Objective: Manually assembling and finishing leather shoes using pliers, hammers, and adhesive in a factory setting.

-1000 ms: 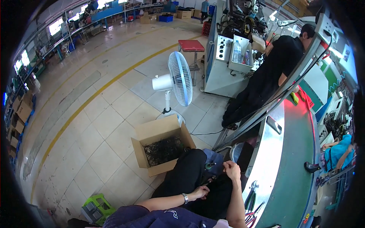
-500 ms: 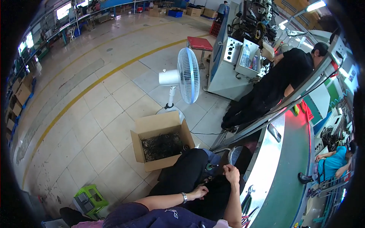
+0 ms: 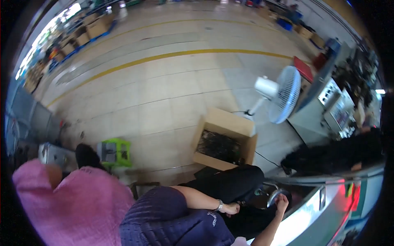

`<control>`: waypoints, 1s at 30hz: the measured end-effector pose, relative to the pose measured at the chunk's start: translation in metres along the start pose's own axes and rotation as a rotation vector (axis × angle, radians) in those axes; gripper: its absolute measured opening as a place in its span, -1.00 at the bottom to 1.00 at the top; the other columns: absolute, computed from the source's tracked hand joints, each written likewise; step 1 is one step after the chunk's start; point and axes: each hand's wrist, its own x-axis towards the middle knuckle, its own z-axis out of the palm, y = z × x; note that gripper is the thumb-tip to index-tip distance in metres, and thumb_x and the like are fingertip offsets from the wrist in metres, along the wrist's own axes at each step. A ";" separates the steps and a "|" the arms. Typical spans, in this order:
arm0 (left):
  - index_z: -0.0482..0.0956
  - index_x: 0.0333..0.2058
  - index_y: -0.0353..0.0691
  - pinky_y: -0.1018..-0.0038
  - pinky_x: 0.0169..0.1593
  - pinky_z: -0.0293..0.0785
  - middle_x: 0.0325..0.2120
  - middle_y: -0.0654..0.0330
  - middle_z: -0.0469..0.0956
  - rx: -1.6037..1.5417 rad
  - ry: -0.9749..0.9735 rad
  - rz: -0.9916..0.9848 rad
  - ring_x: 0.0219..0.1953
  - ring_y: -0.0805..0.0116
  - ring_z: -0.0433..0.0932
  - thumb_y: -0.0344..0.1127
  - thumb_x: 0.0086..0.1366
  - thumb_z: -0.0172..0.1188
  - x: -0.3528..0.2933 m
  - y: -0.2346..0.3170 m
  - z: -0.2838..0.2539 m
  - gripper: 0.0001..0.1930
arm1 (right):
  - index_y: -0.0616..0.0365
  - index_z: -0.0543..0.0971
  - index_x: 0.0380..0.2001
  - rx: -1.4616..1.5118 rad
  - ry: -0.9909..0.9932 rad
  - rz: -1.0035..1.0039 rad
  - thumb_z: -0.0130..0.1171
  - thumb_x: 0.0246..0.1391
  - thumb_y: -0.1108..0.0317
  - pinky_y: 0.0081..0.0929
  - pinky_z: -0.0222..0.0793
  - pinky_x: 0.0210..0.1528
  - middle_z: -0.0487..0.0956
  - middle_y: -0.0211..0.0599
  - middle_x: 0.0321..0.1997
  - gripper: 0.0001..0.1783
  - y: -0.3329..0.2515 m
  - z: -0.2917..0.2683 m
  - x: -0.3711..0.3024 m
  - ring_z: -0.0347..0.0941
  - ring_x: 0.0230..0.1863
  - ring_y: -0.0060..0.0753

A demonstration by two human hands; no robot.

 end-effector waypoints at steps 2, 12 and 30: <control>0.46 -0.17 -0.29 0.41 -0.58 0.50 -0.47 0.11 0.48 0.020 0.031 -0.033 -0.61 0.34 0.56 -0.45 0.20 -0.08 -0.006 0.005 -0.004 -0.77 | 0.22 0.60 -0.43 -0.107 -0.016 0.052 0.12 0.14 0.35 -0.60 0.23 -0.56 0.50 -0.43 -0.62 -0.83 0.016 0.009 0.009 0.36 -0.60 -0.62; 0.42 -0.16 -0.26 0.46 -0.56 0.47 -0.42 0.14 0.48 0.046 0.010 -0.035 -0.57 0.37 0.55 -0.44 0.20 -0.14 -0.014 -0.003 -0.005 -0.75 | 0.25 0.56 -0.49 -0.099 -0.065 -0.042 0.12 0.18 0.30 -0.56 0.21 -0.58 0.54 -0.36 -0.65 -0.75 0.003 0.019 -0.008 0.41 -0.64 -0.56; 0.43 -0.20 -0.24 0.44 -0.63 0.39 -0.55 0.18 0.42 0.089 0.023 0.000 -0.67 0.37 0.48 -0.39 0.21 -0.03 -0.025 -0.003 -0.012 -0.81 | 0.22 0.53 -0.41 -0.096 -0.110 -0.009 0.12 0.19 0.31 -0.61 0.13 -0.64 0.53 -0.33 -0.67 -0.81 0.002 0.030 -0.018 0.33 -0.69 -0.63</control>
